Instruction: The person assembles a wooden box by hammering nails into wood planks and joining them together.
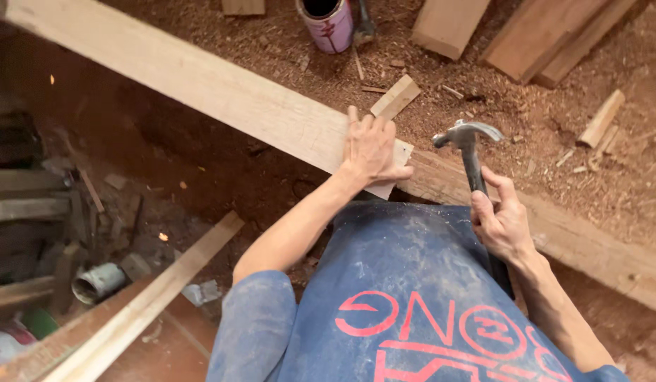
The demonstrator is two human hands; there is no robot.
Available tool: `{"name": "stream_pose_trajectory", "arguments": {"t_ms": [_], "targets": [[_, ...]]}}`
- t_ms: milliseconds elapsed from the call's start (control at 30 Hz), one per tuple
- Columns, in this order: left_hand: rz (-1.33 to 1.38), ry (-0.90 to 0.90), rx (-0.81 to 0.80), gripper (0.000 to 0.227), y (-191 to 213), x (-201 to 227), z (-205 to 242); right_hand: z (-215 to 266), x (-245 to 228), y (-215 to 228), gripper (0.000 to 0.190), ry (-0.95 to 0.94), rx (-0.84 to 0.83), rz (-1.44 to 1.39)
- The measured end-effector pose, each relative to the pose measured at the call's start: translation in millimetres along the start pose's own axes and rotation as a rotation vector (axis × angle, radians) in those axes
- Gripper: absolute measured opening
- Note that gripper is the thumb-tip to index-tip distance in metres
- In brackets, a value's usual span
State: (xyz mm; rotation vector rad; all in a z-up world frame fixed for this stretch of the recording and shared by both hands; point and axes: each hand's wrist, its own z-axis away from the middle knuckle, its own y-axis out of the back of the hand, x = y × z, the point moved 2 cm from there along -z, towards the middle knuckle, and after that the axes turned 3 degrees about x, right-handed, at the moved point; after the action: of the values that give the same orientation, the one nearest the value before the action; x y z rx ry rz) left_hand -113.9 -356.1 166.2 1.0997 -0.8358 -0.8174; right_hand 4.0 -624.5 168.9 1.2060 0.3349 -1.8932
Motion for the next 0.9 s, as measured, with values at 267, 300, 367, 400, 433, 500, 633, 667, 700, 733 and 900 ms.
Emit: {"name": "stream_pose_trajectory", "arguments": {"t_ms": [267, 300, 367, 400, 433, 500, 633, 667, 700, 733, 900], "targets": [[0.059, 0.016, -0.124, 0.066, -8, 2, -18, 6, -27, -13, 0.046, 0.654, -0.046, 0.450], [0.052, 0.012, -0.125, 0.065, -8, 2, -19, 4, -32, -17, 0.046, 0.659, -0.056, 0.457], [0.054, 0.009, -0.138, 0.067, -8, 4, -17, 3, -43, -20, 0.045, 0.861, -0.032, 0.586], [0.047, -0.001, -0.149, 0.070, -6, 4, -17, 4, -47, -14, 0.045, 0.869, -0.039, 0.589], [0.050, 0.007, -0.143, 0.070, -4, 3, -17, 5, -48, -4, 0.046, 0.763, -0.007, 0.604], [0.028, 0.007, -0.185, 0.061, -5, 4, -16, 9, -40, 8, 0.047, 0.648, 0.023, 0.618], [0.040, -0.003, -0.096, 0.071, -14, 2, -17, 1, -19, -9, 0.043, 0.784, 0.022, 0.433], [0.076, -0.029, 0.019, 0.069, -14, 2, -16, -3, -15, -16, 0.046, 0.656, -0.033, 0.618], [0.111, -0.056, 0.134, 0.067, -14, 2, -16, 0, -17, -13, 0.046, 0.658, -0.025, 0.615], [0.105, -0.057, 0.139, 0.067, -14, 0, -19, 3, -25, -7, 0.043, 0.766, 0.023, 0.613], [0.070, -0.011, -0.006, 0.067, -22, 1, -20, 8, -39, -1, 0.036, 0.931, 0.141, 0.524]]}}
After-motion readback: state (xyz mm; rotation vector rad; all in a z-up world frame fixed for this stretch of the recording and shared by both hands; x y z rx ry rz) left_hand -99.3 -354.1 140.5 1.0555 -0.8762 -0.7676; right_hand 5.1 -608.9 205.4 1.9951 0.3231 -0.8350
